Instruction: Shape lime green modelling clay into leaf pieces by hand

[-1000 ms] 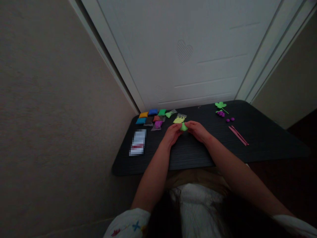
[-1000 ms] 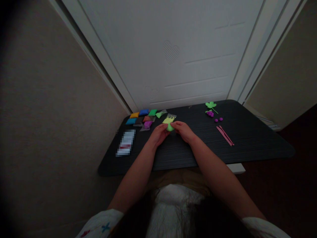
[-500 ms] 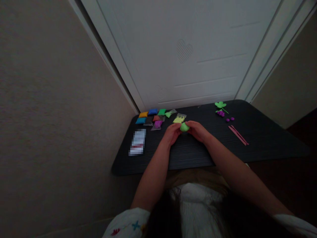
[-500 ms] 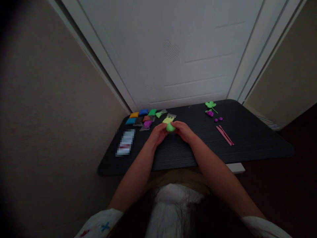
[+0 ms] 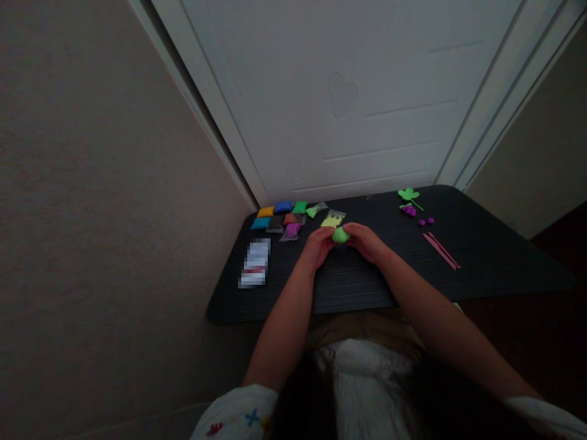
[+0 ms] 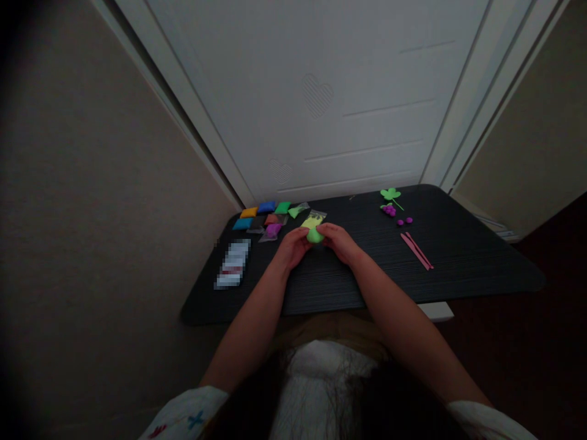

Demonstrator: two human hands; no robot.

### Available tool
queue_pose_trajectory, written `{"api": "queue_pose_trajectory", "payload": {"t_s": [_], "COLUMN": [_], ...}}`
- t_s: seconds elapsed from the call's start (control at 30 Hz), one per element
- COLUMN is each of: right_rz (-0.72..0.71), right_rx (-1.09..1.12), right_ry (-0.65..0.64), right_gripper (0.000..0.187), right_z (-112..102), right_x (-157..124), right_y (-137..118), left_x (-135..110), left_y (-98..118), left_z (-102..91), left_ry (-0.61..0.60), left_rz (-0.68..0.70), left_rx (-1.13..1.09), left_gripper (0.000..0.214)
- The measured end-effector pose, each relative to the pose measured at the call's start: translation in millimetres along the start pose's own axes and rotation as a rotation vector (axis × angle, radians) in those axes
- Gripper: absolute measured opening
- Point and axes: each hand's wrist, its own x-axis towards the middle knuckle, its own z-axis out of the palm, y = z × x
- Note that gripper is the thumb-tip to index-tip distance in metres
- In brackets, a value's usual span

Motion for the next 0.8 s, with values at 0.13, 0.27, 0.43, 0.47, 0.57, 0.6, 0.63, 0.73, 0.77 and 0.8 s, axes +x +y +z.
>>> {"api": "queue_pose_trajectory", "payload": {"t_s": [0.13,0.27,0.43,0.47,0.57,0.6,0.63,0.73,0.77,0.8], "right_rz": [-0.117,-0.252,-0.481,-0.507,-0.556,-0.567,-0.579,-0.603,-0.604,-0.602], "right_rx": [-0.153,-0.146,-0.178,-0.184,-0.208,-0.227,-0.252,-0.338,-0.366,-0.392], "right_ry": [0.053,0.020,0.041,0.039,0.015,0.012,0.016,0.056,0.065,0.063], "right_gripper": [0.018,0.014,0.009,0.009,0.009,0.009,0.010,0.011,0.011,0.011], "right_z": [6,27,54,58,66,68,70,75,77,78], "right_x": [-4,-31,-86,-95,-114,-118,-122,-134,-139,-143], "right_y": [-9,-42,-85,-90,-96,-97,-97,-101,-103,-105], "left_x": [-4,-24,-74,-84,-109,-115,-121,-136,-141,-145], "left_y": [10,36,69,73,80,81,82,87,89,90], "left_z": [10.9,36.6,67.3,71.7,83.0,86.5,89.8,97.5,99.1,100.2], "left_ry": [0.021,-0.064,-0.195,-0.206,-0.192,-0.175,-0.156,-0.120,-0.120,-0.124], "left_rz": [0.085,0.179,0.284,0.316,0.444,0.480,0.508,0.555,0.562,0.568], "left_rx": [-0.048,-0.062,0.148,0.191,0.268,0.305,0.346,0.463,0.491,0.514], "left_gripper": [0.020,0.017,0.021,0.022,0.019,0.018,0.016,0.011,0.010,0.010]}}
